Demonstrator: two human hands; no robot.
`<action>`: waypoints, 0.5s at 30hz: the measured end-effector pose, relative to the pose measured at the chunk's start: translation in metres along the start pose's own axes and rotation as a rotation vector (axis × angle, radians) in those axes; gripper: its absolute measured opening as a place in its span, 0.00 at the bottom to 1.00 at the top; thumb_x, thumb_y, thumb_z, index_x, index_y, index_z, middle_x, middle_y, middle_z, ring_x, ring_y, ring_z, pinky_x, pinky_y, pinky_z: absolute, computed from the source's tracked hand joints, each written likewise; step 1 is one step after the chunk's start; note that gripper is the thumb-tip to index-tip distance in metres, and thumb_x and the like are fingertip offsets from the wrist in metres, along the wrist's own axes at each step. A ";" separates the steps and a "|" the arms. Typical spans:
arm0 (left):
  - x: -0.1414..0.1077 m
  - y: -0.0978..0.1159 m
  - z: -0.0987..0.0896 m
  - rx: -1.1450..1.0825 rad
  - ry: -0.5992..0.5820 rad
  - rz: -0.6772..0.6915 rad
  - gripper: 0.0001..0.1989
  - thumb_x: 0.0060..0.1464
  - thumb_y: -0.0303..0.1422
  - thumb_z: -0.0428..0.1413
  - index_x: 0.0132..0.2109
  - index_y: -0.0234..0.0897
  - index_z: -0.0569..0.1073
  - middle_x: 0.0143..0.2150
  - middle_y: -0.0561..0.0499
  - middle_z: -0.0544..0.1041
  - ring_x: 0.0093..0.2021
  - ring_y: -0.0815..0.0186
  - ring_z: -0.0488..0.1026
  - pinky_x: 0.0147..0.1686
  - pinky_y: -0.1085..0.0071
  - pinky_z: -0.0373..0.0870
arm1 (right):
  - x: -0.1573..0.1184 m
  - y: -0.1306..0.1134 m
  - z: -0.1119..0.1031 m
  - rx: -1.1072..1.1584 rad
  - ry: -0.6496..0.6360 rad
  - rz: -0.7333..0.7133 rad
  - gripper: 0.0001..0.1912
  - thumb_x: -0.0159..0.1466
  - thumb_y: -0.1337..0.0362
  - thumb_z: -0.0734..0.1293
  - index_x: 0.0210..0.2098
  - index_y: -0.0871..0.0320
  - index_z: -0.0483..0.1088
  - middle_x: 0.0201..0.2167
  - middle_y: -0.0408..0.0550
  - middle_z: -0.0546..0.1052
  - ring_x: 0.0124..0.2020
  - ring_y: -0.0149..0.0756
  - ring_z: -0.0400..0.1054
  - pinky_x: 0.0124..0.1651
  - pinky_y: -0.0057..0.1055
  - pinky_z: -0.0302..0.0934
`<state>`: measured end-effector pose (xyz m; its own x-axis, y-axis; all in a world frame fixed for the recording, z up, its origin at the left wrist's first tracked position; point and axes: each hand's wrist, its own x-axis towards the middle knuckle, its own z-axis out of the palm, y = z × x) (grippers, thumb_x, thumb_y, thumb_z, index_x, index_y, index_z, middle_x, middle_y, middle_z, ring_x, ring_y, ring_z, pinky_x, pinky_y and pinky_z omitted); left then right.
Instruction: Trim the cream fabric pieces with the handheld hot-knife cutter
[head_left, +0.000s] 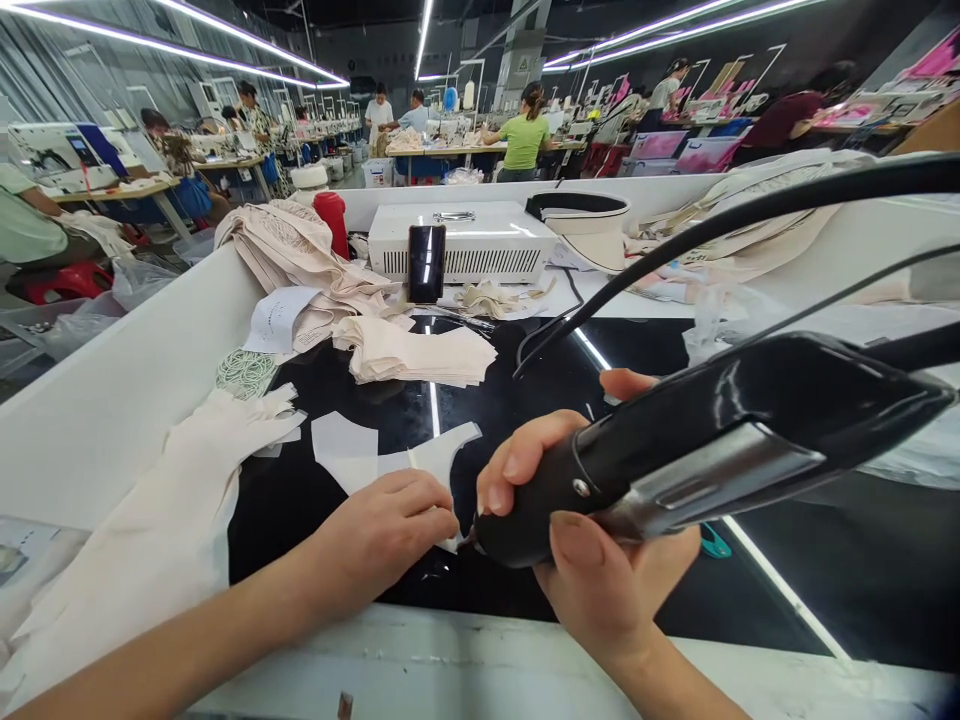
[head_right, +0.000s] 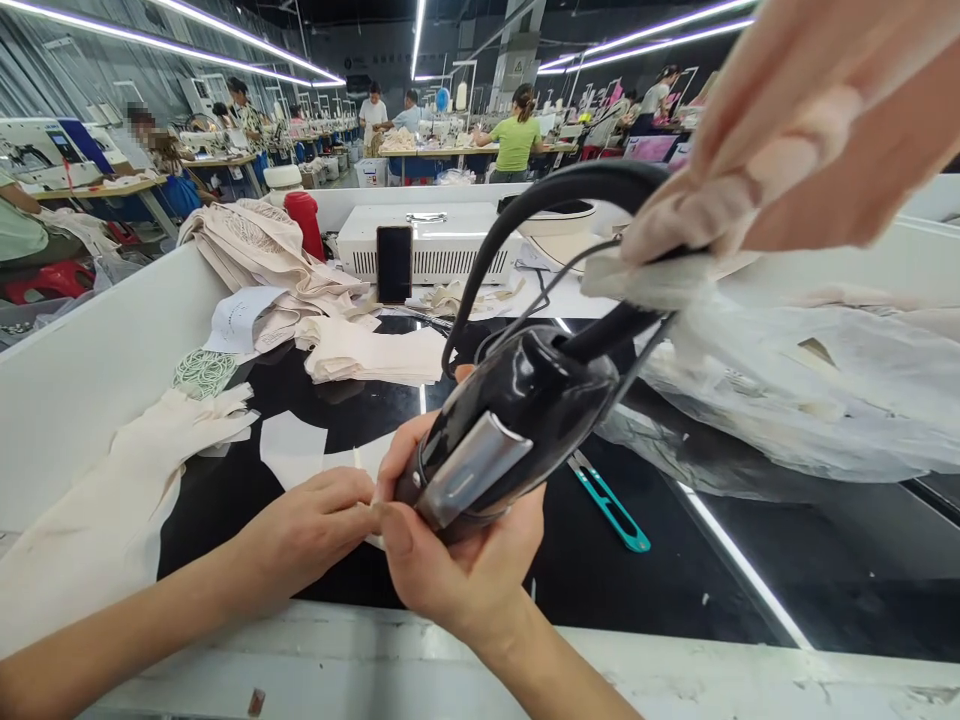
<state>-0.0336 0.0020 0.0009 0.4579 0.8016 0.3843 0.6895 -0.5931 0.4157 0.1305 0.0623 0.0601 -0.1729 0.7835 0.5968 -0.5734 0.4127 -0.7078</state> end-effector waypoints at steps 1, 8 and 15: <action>0.000 -0.001 0.000 -0.007 -0.017 0.013 0.10 0.72 0.22 0.49 0.45 0.37 0.74 0.45 0.47 0.77 0.48 0.62 0.75 0.52 0.67 0.74 | 0.000 0.000 0.000 -0.001 -0.004 -0.004 0.30 0.64 0.57 0.78 0.60 0.46 0.63 0.31 0.40 0.74 0.22 0.34 0.68 0.22 0.34 0.67; -0.010 -0.010 -0.003 0.000 -0.081 0.085 0.13 0.73 0.22 0.49 0.56 0.37 0.74 0.51 0.45 0.79 0.53 0.61 0.76 0.57 0.64 0.73 | -0.001 0.000 -0.002 -0.029 0.006 0.008 0.30 0.64 0.56 0.77 0.60 0.45 0.62 0.31 0.40 0.74 0.21 0.35 0.67 0.21 0.35 0.66; -0.012 -0.011 -0.004 0.082 -0.039 0.151 0.12 0.74 0.25 0.48 0.57 0.34 0.74 0.49 0.44 0.80 0.51 0.62 0.78 0.57 0.63 0.76 | 0.000 0.000 -0.001 -0.018 -0.001 0.008 0.28 0.63 0.57 0.78 0.58 0.44 0.67 0.31 0.40 0.74 0.21 0.35 0.67 0.21 0.34 0.67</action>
<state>-0.0490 -0.0019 -0.0046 0.5801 0.7071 0.4043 0.6538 -0.7003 0.2866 0.1313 0.0629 0.0602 -0.1777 0.7864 0.5915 -0.5572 0.4151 -0.7192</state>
